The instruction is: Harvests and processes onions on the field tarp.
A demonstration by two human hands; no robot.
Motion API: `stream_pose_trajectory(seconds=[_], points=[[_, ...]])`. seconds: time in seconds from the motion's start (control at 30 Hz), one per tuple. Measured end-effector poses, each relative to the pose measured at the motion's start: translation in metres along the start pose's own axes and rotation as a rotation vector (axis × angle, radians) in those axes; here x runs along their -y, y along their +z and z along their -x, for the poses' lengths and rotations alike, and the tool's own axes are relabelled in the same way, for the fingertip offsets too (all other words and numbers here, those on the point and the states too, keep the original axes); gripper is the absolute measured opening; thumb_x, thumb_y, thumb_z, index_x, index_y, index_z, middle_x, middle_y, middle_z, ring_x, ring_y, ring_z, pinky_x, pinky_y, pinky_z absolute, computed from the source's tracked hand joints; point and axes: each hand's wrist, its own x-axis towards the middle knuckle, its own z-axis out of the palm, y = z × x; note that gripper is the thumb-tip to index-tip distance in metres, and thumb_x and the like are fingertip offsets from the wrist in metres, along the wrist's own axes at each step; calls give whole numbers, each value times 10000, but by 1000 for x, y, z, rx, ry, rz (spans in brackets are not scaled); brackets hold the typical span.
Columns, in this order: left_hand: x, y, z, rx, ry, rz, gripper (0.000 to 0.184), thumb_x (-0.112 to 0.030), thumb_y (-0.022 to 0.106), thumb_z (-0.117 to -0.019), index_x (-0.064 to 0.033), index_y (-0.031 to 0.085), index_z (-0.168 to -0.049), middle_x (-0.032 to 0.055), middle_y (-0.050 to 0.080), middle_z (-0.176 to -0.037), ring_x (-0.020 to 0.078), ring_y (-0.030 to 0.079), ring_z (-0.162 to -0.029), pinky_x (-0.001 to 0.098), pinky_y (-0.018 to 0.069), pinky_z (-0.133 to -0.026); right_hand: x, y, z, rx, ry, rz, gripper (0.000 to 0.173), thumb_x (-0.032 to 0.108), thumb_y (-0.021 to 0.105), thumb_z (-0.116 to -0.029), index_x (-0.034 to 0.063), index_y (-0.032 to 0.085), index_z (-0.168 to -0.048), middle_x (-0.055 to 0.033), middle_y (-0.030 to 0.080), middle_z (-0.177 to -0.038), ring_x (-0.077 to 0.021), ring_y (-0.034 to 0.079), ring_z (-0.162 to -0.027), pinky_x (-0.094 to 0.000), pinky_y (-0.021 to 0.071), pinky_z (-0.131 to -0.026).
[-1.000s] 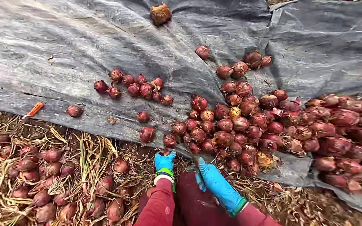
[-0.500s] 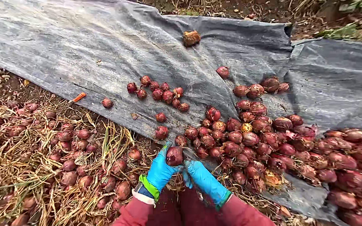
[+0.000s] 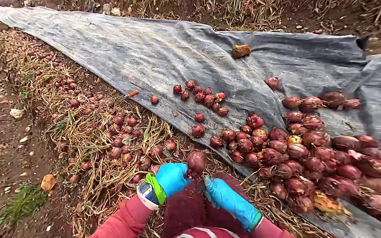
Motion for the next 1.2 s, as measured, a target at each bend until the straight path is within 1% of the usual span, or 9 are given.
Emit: stream_pose_trajectory(seconds=[0.07,0.27,0.4,0.53,0.67,0.87,0.97,1.03,1.2], points=[[-15,3,-7,178,82,-60,339,-404,602,-1016,-100,713,-1115,140,733,-1082,349,696,-1059,633,528,-922,8,-7,-9,33,23,94,905,928,215,-849,137,655,-880,-15,606,-636,-172,608,-534,-402,550,-537],[26,-10,-146,-58,-44,-25,214,-318,665,-986,-253,760,-1167,55,769,-1082,295,726,-1018,635,564,-874,-19,-39,-56,-243,127,-130,896,756,93,-984,93,695,-984,-41,593,-605,-198,584,-492,-394,538,-491],[-1,-12,-217,220,165,-189,220,-345,621,-1009,-174,739,-1081,93,749,-1044,327,717,-1003,641,566,-832,-45,-59,-68,-380,227,-310,910,770,130,-982,66,706,-999,-63,573,-566,-215,558,-443,-404,526,-439],[-19,-16,-224,489,382,-243,257,-302,554,-1042,-102,709,-1085,152,730,-1044,386,706,-1008,668,549,-801,-28,-99,-94,-259,291,-153,863,843,196,-926,106,645,-947,-40,602,-646,-193,599,-517,-387,551,-509],[76,-31,-282,226,64,-255,190,-292,601,-1018,-171,740,-1066,95,754,-1037,336,727,-976,634,580,-787,-22,-130,-124,-535,167,-296,869,747,88,-991,90,621,-792,-45,563,-536,-185,551,-422,-364,515,-424],[164,2,-299,550,-286,-539,290,-102,654,-941,23,676,-1201,232,656,-1259,420,666,-1123,630,556,-918,-49,-101,-108,-372,323,-319,895,758,117,-989,72,684,-889,-55,616,-583,-194,593,-461,-368,540,-455],[185,-13,-293,526,-328,-495,201,-186,754,-874,-47,745,-1020,180,733,-1070,387,702,-1012,650,560,-844,-55,-85,-97,-382,361,-408,869,712,103,-1010,52,646,-853,-65,609,-588,-200,595,-470,-358,537,-459],[183,-38,-283,478,-307,-462,331,-309,813,-802,-90,739,-1038,155,738,-1045,377,711,-1008,661,565,-845,-53,-86,-102,-395,355,-460,872,706,74,-1014,53,629,-855,-81,605,-586,-221,602,-470,-371,544,-452],[98,-99,-195,139,-221,-106,608,-709,832,-698,-196,756,-1017,39,756,-936,251,725,-939,573,579,-864,-32,-67,-129,-155,252,-559,838,747,208,-996,47,654,-1105,-68,597,-624,-208,592,-485,-370,553,-473]])
